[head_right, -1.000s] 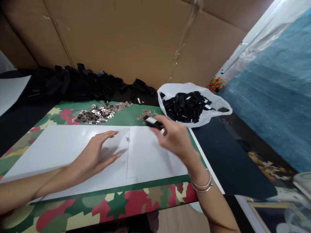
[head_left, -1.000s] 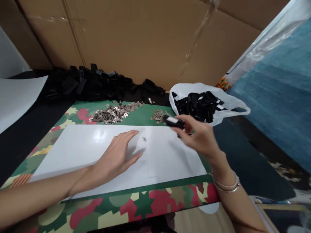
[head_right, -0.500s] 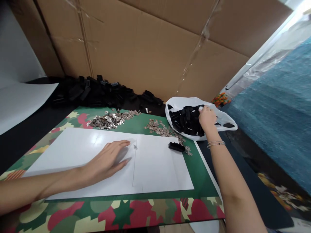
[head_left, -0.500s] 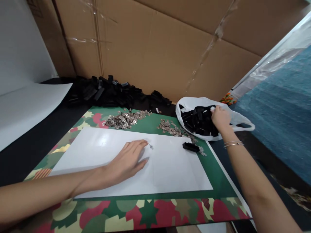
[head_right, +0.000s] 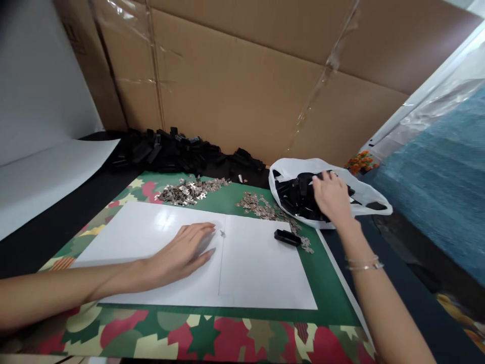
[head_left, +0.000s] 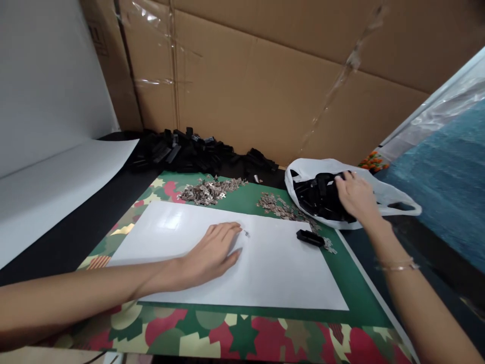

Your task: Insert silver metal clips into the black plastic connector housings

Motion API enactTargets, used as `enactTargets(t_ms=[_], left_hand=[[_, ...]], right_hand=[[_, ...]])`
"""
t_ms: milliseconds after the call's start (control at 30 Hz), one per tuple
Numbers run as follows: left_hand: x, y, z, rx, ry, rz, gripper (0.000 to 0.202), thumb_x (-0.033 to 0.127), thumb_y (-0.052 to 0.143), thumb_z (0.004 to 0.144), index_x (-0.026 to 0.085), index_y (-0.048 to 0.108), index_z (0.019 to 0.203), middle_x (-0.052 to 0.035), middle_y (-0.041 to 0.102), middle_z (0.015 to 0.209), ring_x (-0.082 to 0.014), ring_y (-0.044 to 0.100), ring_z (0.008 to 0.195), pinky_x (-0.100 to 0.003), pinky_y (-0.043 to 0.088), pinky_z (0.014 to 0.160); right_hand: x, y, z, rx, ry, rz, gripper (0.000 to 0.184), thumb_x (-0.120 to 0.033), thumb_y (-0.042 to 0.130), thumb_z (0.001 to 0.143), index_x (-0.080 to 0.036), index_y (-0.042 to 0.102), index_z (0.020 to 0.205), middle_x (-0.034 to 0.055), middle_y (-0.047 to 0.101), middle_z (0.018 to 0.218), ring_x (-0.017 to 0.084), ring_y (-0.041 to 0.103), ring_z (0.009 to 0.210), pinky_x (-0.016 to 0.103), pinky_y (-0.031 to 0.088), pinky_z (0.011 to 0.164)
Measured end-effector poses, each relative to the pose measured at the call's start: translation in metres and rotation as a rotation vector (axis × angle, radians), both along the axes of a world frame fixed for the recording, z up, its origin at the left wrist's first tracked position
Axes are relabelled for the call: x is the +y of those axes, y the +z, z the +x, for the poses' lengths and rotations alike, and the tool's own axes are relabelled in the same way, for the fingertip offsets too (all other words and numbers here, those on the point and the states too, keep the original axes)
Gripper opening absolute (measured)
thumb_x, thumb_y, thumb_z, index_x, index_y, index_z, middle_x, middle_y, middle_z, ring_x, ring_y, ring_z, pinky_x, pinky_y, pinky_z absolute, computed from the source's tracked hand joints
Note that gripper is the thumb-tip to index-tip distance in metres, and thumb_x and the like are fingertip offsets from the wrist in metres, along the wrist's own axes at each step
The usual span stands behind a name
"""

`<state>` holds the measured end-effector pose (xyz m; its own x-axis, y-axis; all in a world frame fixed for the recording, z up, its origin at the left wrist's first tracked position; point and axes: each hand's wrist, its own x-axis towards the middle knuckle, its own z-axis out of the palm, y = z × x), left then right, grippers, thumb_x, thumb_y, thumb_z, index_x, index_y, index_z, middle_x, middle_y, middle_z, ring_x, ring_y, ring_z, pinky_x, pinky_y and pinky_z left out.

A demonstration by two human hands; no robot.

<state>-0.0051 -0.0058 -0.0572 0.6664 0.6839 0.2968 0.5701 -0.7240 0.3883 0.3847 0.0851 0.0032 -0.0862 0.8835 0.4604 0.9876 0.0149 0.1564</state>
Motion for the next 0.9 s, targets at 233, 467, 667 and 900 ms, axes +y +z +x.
enactTargets(t_ms=[233, 467, 667, 900], left_hand=[[0.000, 0.002, 0.003, 0.023, 0.026, -0.034, 0.040, 0.028, 0.043, 0.089, 0.011, 0.037, 0.124, -0.0162, 0.047, 0.129, -0.0267, 0.042, 0.121, -0.044, 0.037, 0.098], [0.001, -0.001, 0.002, 0.013, 0.011, -0.032, 0.038, 0.029, 0.041, 0.090, 0.013, 0.036, 0.124, -0.0156, 0.047, 0.128, -0.0263, 0.041, 0.121, -0.044, 0.035, 0.097], [0.002, 0.000, 0.003, 0.010, 0.007, -0.049, 0.039, 0.029, 0.040, 0.091, 0.010, 0.035, 0.125, -0.0169, 0.047, 0.129, -0.0267, 0.041, 0.120, -0.044, 0.035, 0.096], [0.004, 0.000, 0.003, 0.004, -0.020, -0.090, 0.040, 0.028, 0.040, 0.090, 0.009, 0.037, 0.125, -0.0180, 0.046, 0.129, -0.0271, 0.042, 0.120, -0.044, 0.034, 0.096]], right_hand=[[-0.061, -0.047, -0.146, 0.049, 0.588, -0.197, 0.032, -0.033, 0.035, 0.094, -0.014, 0.055, 0.110, 0.0117, 0.065, 0.096, 0.023, 0.058, 0.092, 0.035, 0.041, 0.079], [-0.066, -0.070, -0.193, -0.179, 0.649, -0.118, 0.024, -0.031, 0.045, 0.092, -0.016, 0.057, 0.077, 0.0056, 0.059, 0.074, 0.021, 0.049, 0.072, 0.031, 0.032, 0.066], [-0.070, -0.050, -0.152, -0.090, 0.508, -0.053, 0.027, -0.022, 0.039, 0.093, -0.016, 0.053, 0.071, 0.0065, 0.056, 0.069, 0.019, 0.048, 0.068, 0.031, 0.030, 0.065], [-0.084, -0.053, -0.087, 0.150, 0.302, -0.045, 0.034, -0.034, 0.031, 0.095, -0.021, 0.043, 0.066, 0.0062, 0.049, 0.059, 0.018, 0.045, 0.055, 0.031, 0.024, 0.054]])
